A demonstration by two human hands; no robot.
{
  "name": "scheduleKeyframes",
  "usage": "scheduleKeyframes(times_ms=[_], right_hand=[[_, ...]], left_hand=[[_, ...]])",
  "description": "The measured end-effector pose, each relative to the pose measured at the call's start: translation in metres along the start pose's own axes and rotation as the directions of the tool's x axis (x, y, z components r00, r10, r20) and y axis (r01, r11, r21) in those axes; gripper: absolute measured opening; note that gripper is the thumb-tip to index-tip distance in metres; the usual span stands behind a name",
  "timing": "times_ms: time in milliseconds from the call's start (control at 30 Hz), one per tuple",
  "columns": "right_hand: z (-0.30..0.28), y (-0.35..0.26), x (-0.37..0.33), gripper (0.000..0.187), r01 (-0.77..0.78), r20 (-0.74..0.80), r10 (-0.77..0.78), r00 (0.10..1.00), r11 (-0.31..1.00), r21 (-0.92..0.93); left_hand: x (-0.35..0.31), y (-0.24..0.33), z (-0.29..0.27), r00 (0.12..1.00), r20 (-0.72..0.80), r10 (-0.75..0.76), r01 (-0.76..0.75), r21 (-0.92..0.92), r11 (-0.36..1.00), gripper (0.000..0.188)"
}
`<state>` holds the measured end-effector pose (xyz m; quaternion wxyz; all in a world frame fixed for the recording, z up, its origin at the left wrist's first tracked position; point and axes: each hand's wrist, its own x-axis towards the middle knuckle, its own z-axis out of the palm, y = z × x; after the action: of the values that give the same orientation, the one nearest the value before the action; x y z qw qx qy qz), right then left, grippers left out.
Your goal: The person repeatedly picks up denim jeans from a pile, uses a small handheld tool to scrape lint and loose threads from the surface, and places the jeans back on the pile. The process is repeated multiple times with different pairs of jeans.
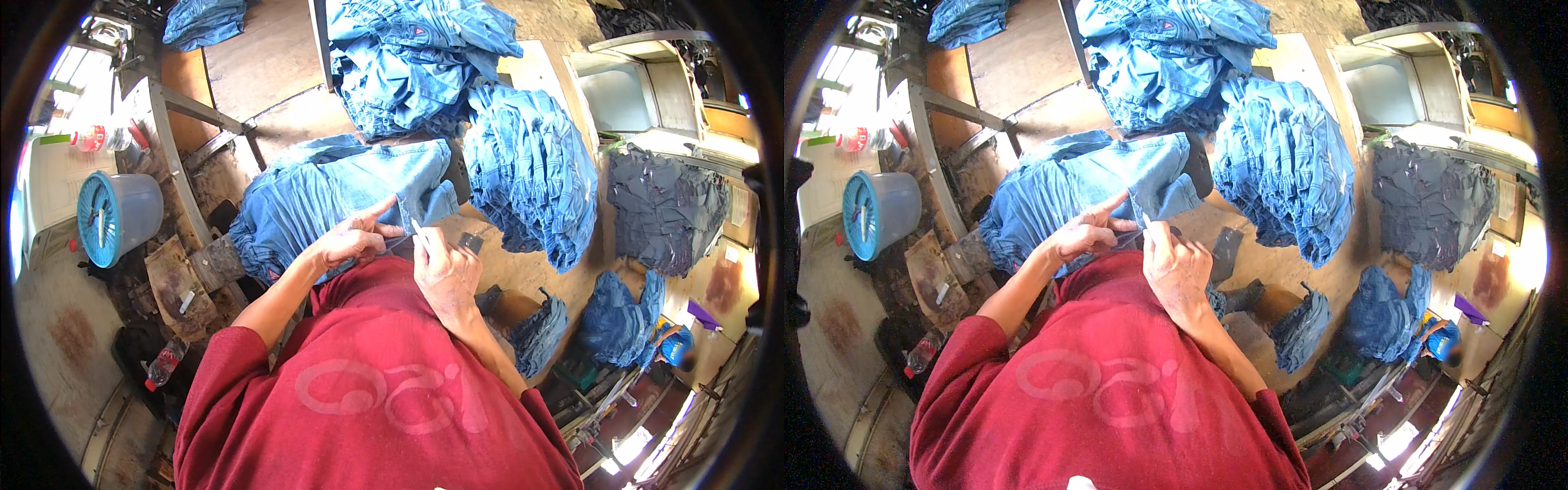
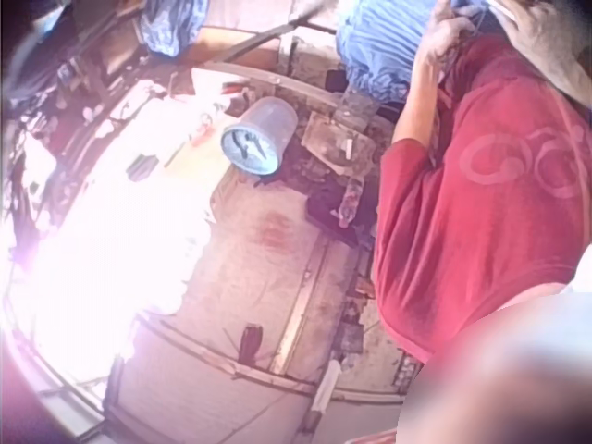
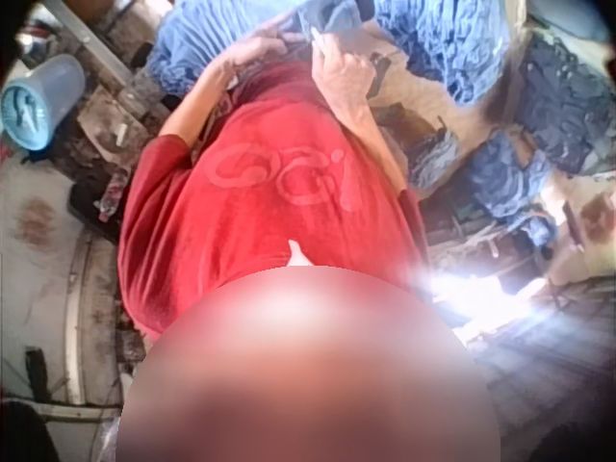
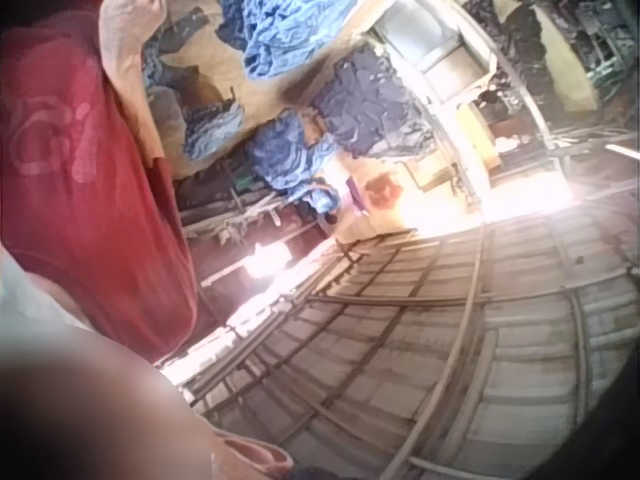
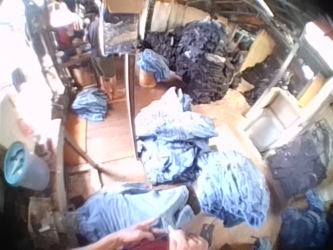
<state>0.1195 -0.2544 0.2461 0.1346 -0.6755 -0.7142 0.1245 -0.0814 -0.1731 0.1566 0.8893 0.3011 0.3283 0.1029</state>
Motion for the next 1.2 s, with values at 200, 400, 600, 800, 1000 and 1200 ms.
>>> scheduleKeyframes(times_ms=[200,400,600,800,1000,1200], right_hand=[[-0.004,-0.003,0.000,0.007,-0.058,-0.008,0.059,0.998,0.993,0.103],[0.000,0.032,-0.009,0.018,-0.323,0.246,0.219,0.944,0.764,0.559],[0.031,0.135,0.014,0.033,-0.490,0.071,0.521,0.851,0.736,0.467],[0.070,0.150,0.034,0.053,-0.356,0.177,0.314,0.933,0.880,0.314],[0.062,0.202,0.051,0.027,-0.301,-0.127,0.390,0.912,0.847,0.438],[0.040,0.278,0.097,0.018,-0.258,-0.214,0.350,0.912,0.895,0.363]], left_hand=[[0.000,0.000,-0.004,0.996,0.087,0.017,-0.006,-0.120,0.993,0.105],[-0.009,0.007,-0.016,0.891,-0.308,0.334,-0.178,0.440,0.880,0.063],[-0.097,0.021,-0.115,0.266,-0.719,0.642,0.781,0.551,0.293,0.077],[-0.121,0.000,-0.176,0.431,-0.862,0.265,0.227,0.389,0.893,0.054],[-0.137,-0.022,-0.095,0.469,-0.857,0.216,-0.413,0.003,0.911,0.033],[-0.068,-0.060,-0.039,0.543,-0.827,0.144,-0.574,-0.240,0.783,0.023]])
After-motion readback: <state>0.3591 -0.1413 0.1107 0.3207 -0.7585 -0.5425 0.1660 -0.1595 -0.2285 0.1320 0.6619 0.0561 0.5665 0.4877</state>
